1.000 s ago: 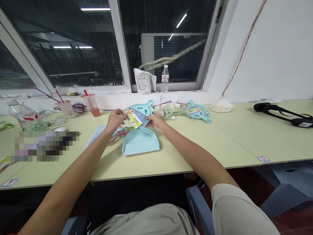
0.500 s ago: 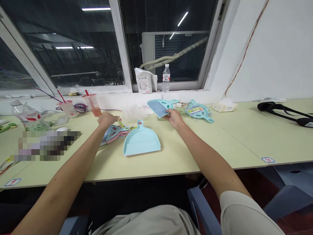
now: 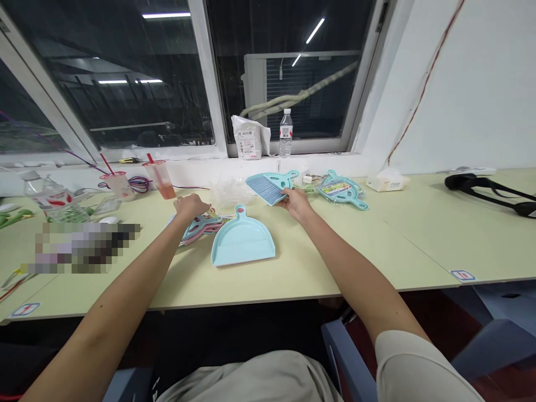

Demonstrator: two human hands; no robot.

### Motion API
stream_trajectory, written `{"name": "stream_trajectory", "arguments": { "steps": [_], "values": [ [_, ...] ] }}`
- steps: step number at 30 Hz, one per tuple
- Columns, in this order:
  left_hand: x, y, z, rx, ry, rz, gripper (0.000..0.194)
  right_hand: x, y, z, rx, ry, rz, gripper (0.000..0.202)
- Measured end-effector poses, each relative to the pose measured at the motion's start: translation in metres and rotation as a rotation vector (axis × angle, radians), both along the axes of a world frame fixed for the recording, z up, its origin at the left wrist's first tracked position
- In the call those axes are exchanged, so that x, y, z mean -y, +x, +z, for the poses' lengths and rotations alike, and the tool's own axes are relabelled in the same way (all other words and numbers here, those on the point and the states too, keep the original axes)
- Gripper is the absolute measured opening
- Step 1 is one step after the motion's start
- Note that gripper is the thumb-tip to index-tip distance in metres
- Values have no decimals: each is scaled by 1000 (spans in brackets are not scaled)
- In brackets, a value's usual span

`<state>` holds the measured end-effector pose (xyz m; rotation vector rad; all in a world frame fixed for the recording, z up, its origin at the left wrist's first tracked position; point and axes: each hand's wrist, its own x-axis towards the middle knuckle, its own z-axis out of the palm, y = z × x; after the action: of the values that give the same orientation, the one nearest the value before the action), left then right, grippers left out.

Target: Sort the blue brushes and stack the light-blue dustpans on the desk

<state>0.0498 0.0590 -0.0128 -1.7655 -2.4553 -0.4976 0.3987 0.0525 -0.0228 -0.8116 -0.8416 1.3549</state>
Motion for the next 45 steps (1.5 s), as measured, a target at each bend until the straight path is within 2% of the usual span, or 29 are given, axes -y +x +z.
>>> {"name": "stream_trajectory", "arguments": {
  "steps": [5,14,21,30,34,37,40,45],
  "values": [
    [-1,0,-6,-64,-13,-6,32,1,-1,-1,25,-2,15,22],
    [8,9,-2,-63,-47,-6,28,1,-2,-2,48,-14,29,24],
    [7,6,-4,-94,-120,-9,30,0,-1,-4,51,-11,30,24],
    [3,3,-7,-120,-82,-9,29,1,-2,-3,55,-19,39,24],
    [11,7,-3,-106,-76,-15,29,0,-2,-4,56,-19,42,24],
    [21,15,2,-139,10,-34,25,0,-2,-4,60,-26,47,24],
    [33,29,7,-137,197,-151,21,1,-2,-3,50,-30,56,23],
    [57,58,18,67,594,-635,22,8,-5,0,54,44,127,23]
  ]
}}
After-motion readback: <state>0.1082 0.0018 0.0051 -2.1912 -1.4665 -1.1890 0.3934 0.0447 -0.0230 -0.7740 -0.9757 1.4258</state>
